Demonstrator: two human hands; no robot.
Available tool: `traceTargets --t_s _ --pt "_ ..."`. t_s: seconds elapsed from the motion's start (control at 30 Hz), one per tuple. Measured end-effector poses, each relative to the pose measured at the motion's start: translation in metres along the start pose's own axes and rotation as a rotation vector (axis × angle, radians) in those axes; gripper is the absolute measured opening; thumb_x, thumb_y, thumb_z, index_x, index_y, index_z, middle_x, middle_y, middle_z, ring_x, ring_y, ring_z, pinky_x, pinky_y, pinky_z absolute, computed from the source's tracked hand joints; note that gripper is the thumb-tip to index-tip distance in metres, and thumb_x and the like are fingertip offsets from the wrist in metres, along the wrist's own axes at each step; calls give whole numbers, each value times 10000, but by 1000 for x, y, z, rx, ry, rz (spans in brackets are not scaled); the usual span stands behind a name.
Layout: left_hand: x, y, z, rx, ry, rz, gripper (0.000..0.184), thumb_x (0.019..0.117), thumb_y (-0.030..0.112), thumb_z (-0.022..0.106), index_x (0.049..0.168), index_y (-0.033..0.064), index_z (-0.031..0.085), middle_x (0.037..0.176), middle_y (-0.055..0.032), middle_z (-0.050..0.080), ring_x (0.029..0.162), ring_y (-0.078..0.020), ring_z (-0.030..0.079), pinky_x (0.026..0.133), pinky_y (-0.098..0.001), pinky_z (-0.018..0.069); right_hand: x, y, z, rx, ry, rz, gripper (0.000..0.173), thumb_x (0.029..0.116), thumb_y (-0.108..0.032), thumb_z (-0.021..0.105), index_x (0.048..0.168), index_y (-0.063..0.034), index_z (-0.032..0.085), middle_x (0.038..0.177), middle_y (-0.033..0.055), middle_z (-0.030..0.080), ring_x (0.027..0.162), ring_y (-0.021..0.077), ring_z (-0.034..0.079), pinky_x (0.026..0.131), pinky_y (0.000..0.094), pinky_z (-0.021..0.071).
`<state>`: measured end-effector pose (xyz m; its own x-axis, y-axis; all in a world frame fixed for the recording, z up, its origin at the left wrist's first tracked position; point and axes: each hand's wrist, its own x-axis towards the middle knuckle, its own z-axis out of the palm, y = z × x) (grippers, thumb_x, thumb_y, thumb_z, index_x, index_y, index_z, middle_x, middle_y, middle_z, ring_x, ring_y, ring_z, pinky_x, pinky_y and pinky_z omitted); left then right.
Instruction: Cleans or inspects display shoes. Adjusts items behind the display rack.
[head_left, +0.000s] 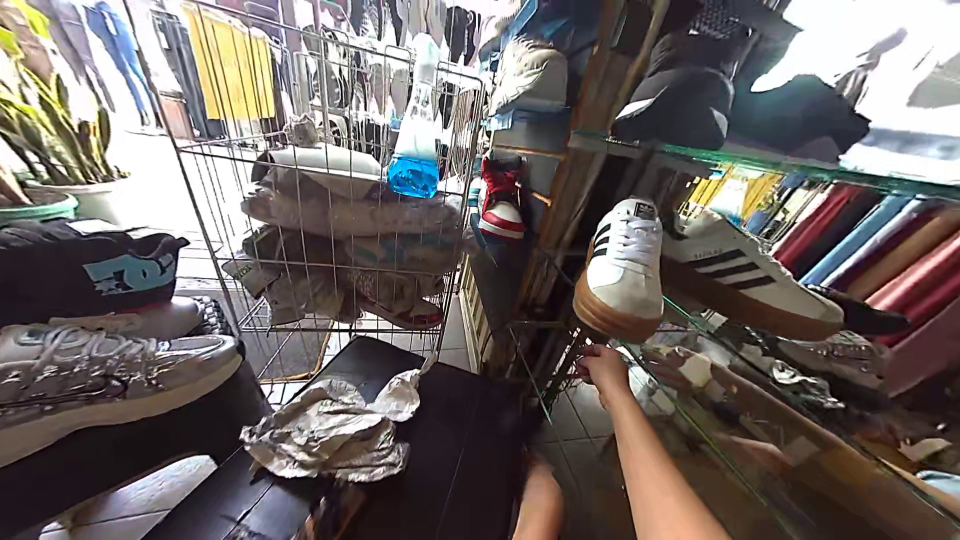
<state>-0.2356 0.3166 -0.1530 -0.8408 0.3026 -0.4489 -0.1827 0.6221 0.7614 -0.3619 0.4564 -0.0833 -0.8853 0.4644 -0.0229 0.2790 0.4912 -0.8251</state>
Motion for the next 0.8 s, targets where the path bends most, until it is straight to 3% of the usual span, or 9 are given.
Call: traceTargets --t_s 0.1,0.23,0.3,0.33,0.43,0.5,0.63,0.7,0.8 --pt "57 0 10 -382 200 69 454 1047 73 531 1451 -113 440 1480 -307 487 1420 -370 457 1196 -459 344 53 23 12 -34 94 -127 260 926 -38 656 1176 19 698 1091 214 702 919 316 689 833 508 563" --pt "114 15 7 -601 306 -14 545 1006 62 616 1465 -130 394 1441 -335 509 1374 -399 500 1159 -475 387 78 6 32 -218 175 -181 269 933 -66 697 1185 28 705 1199 243 688 1168 379 637 1046 549 465" --pt "134 18 8 -704 356 -3 560 1011 67 614 1483 -120 377 1418 -334 529 1339 -400 533 1135 -476 415 98 10 38 -354 197 -269 251 932 -83 707 1161 20 721 1168 264 695 1146 427 641 1023 606 462" --pt "140 20 6 -751 369 17 571 1010 74 624 1485 -119 373 1406 -335 536 1321 -397 545 1124 -475 425 106 9 39 -433 182 -304 254 956 -109 681 1172 19 721 1168 276 694 1142 447 640 1013 627 465" --pt "156 34 -9 -717 393 19 486 965 136 710 1351 -110 548 1258 -301 639 1205 -388 619 1056 -492 468 89 -51 35 -674 -130 -173 356 1063 -114 536 1374 53 583 1401 300 569 1347 446 514 1137 577 367" --pt "172 41 -12 -732 414 20 443 954 151 724 1311 -78 596 1185 -273 675 1142 -377 645 1017 -505 487 104 -51 48 -741 -111 -245 326 1024 -105 590 1293 75 629 1330 313 607 1286 459 560 1091 600 415" --pt "197 47 -11 -798 470 61 334 1030 176 620 1281 -45 634 1191 -276 678 1153 -408 639 1018 -561 469 134 -46 62 -778 -162 -170 383 988 -133 660 1264 123 591 1304 336 599 1242 478 581 1036 628 450" --pt "207 50 -8 -841 480 74 288 1045 152 589 1256 -38 638 1158 -260 684 1113 -382 657 997 -540 498 141 -50 58 -696 -237 -125 380 992 -124 657 1273 119 576 1249 316 616 1134 425 628 979 573 490" --pt "209 54 -12 -829 466 112 271 1054 147 571 1247 -28 646 1106 -256 691 1042 -384 668 941 -553 513 141 -54 56 -680 -330 -43 275 1057 -97 521 1241 102 566 1083 249 614 885 302 619 824 469 515"
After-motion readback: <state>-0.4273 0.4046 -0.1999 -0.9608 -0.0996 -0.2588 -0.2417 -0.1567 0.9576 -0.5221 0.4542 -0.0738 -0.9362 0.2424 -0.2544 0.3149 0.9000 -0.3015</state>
